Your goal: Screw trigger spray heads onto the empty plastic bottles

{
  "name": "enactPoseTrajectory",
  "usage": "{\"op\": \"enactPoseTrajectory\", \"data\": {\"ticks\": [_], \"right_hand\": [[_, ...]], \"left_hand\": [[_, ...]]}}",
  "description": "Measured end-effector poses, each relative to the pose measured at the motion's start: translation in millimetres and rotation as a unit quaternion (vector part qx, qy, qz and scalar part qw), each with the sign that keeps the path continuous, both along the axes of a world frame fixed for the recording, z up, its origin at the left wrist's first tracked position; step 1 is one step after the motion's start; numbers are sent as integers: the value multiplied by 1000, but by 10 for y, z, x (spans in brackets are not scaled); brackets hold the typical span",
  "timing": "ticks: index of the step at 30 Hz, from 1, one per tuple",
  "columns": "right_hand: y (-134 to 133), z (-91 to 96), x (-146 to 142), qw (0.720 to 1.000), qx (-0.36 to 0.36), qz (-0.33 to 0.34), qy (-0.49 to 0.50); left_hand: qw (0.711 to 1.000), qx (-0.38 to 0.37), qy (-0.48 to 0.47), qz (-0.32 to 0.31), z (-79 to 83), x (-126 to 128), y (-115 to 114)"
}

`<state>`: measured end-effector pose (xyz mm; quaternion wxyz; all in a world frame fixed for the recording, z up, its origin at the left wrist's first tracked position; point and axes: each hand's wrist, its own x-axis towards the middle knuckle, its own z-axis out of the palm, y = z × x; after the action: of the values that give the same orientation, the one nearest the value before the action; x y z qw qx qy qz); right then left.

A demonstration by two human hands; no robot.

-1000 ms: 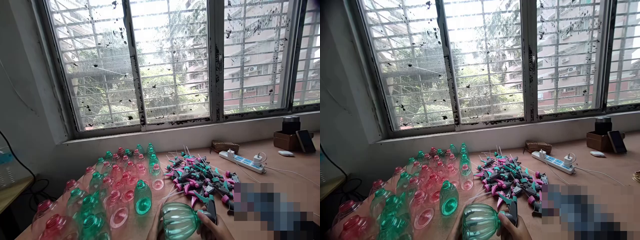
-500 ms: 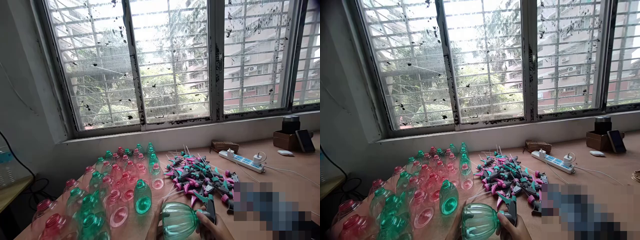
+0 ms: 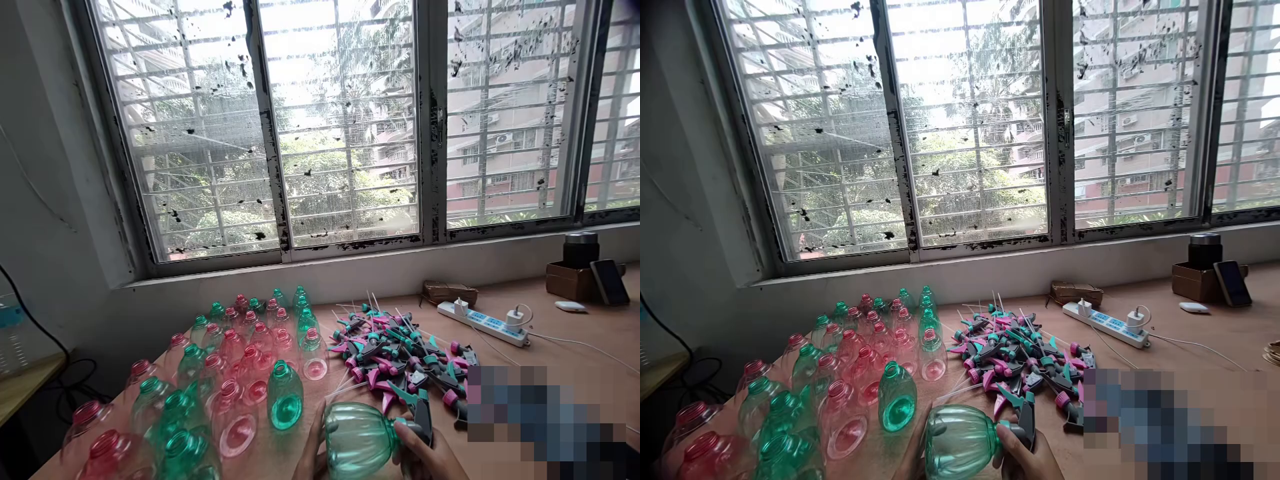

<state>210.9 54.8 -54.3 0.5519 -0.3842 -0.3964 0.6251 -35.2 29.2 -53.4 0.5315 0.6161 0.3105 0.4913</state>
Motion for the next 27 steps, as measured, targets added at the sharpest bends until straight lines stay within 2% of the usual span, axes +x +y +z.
{"op": "enactPoseTrajectory", "data": {"ticks": [3,11,16,22,27], "right_hand": [[9,-25,1,1000,1,3,3],[16,-51,-14,1000,5,-7,5],[17,-43,-1,1000,-2,-6,-2],[-8,-10,11,1000,8,9,-4],[-21,10,3,1000,-7,7,10]], "left_hand": [[1000,13,-1,-17,23,-20,18],[997,-77,-6,-15,52,-3,-14],[999,-35,-6,-19,-4,-48,29],[999,-33,-9,8,-34,-23,47],[998,-54,13,8,82,13,-23]]}}
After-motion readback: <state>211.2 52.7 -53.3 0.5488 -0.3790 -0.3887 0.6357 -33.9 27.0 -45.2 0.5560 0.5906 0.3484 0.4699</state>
